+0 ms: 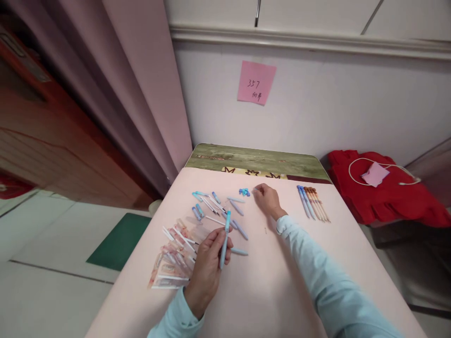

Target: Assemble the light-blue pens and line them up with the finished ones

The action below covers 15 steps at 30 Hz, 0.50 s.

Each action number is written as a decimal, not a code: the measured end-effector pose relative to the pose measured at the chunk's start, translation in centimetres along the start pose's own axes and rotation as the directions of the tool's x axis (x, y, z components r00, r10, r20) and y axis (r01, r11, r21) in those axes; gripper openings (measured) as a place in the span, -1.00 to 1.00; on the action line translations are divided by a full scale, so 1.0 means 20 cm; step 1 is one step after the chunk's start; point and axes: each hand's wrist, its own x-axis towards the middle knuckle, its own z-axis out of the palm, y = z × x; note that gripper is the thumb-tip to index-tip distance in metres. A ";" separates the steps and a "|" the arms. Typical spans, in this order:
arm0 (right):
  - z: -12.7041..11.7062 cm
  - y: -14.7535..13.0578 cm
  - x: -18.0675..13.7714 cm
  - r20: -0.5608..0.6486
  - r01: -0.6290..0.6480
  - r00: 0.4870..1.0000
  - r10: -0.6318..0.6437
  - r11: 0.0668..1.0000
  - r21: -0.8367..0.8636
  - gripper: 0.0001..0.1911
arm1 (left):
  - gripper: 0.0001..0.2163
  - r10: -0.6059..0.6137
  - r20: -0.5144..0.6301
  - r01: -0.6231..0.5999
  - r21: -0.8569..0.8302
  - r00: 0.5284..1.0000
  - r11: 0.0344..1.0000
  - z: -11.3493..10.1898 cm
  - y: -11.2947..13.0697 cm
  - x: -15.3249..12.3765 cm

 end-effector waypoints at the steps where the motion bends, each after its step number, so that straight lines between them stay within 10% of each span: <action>1: -0.02 -0.03 -0.04 -0.005 -0.005 1.000 0.006 0.998 0.057 -0.69 | -0.68 0.001 0.008 -0.001 0.009 1.000 1.000 0.00 0.00 -0.01; 3: -0.06 -0.10 -0.16 0.001 -0.013 1.000 0.014 0.977 0.212 -0.61 | -0.70 0.009 0.020 -0.010 0.032 1.000 0.999 0.02 0.00 -0.02; 6: -0.11 -0.23 -0.37 0.115 -0.113 0.992 0.041 0.663 0.740 -0.60 | -0.72 0.031 0.056 -0.035 0.074 0.998 0.997 0.03 0.00 -0.04; 10: -0.17 -0.32 -0.56 0.136 -0.175 0.984 0.114 0.470 0.865 -0.67 | -0.74 0.064 0.124 -0.082 0.147 0.990 0.986 0.04 -0.02 -0.06; 15: -0.20 -0.32 -0.61 0.129 -0.165 0.985 0.111 0.457 0.874 -0.69 | -0.72 0.088 0.161 -0.120 0.206 0.983 0.971 0.04 -0.04 -0.08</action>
